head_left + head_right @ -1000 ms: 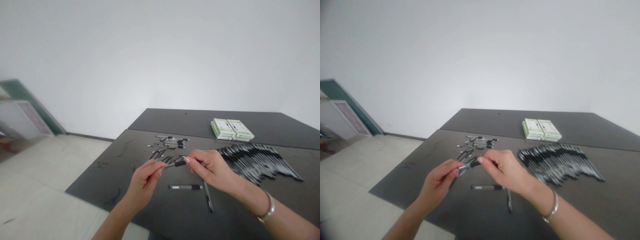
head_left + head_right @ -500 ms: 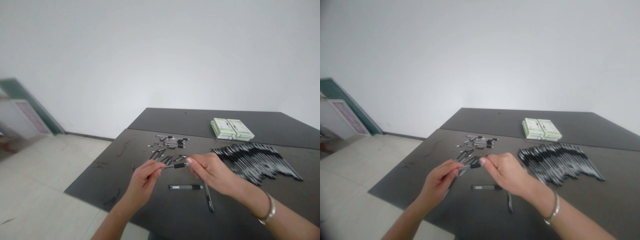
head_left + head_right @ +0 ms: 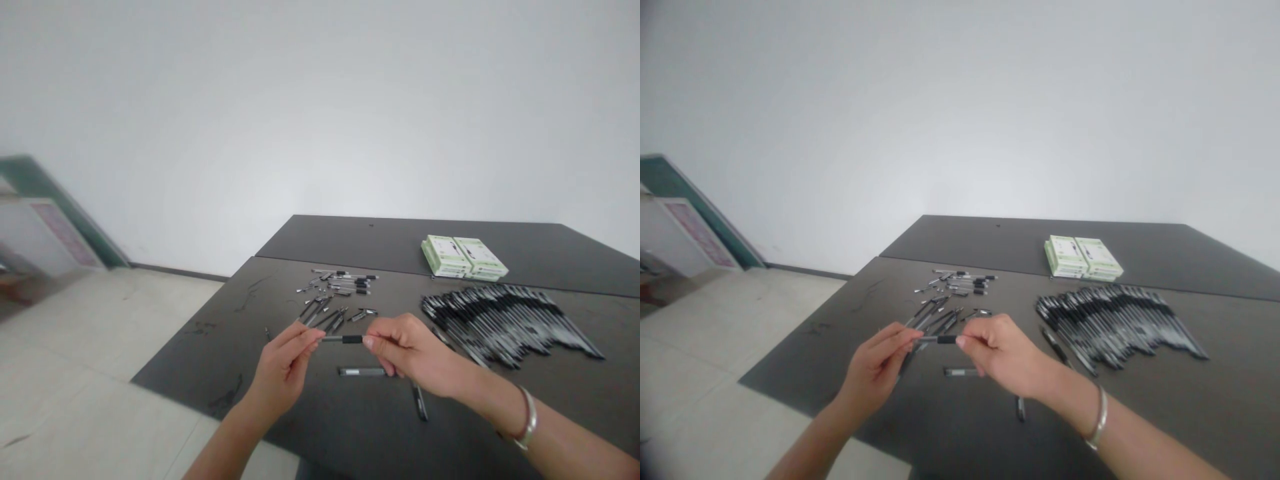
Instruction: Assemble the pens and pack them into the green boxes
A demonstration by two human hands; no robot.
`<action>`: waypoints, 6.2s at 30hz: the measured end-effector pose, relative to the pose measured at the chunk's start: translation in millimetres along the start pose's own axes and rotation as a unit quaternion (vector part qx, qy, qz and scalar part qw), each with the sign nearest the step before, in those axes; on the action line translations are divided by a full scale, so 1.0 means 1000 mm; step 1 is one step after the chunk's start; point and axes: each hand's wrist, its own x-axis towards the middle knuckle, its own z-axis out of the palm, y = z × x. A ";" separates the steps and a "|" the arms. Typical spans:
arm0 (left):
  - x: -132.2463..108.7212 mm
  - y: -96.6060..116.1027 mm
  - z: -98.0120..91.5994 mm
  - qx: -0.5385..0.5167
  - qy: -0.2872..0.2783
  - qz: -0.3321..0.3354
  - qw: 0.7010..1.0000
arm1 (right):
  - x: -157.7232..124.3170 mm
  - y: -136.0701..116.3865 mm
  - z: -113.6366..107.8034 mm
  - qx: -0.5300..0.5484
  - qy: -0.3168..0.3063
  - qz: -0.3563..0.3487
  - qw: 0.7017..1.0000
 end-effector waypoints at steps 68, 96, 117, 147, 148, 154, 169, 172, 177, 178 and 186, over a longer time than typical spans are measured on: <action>0.033 0.054 0.032 -0.051 -0.068 -0.069 0.994 | -0.082 -0.011 -0.062 -0.073 0.199 -0.127 0.969; 0.037 0.059 0.038 -0.083 -0.080 -0.059 0.992 | -0.105 -0.016 -0.079 -0.215 0.112 -0.129 0.962; 0.048 0.052 0.077 -0.077 -0.166 -0.061 0.981 | -0.098 0.009 -0.071 -0.216 0.084 -0.052 0.971; 0.214 -0.039 0.283 -0.190 -0.260 -0.249 0.914 | 0.040 0.173 -0.205 -0.465 0.258 0.279 0.800; 0.213 -0.040 0.282 -0.194 -0.255 -0.251 0.913 | 0.048 0.178 -0.202 -0.467 0.259 0.283 0.797; 0.206 -0.043 0.263 -0.219 -0.222 -0.270 0.911 | 0.058 0.194 -0.178 -0.471 0.280 0.283 0.787; 0.167 0.002 0.175 -0.469 -0.155 -0.201 0.846 | -0.024 0.078 -0.093 -0.373 0.389 -0.019 0.842; 0.139 0.027 0.150 -0.449 -0.111 -0.189 0.866 | -0.052 0.054 -0.048 -0.305 0.377 -0.039 0.874; 0.097 0.048 0.108 -0.420 -0.163 -0.211 0.867 | -0.068 0.037 -0.023 -0.093 0.364 0.035 0.926; 0.092 0.050 0.100 -0.417 -0.179 -0.209 0.866 | -0.069 0.035 -0.023 -0.042 0.355 0.045 0.933; 0.065 0.052 0.075 -0.234 -0.165 -0.166 0.944 | -0.062 0.023 0.003 0.119 0.319 0.029 0.940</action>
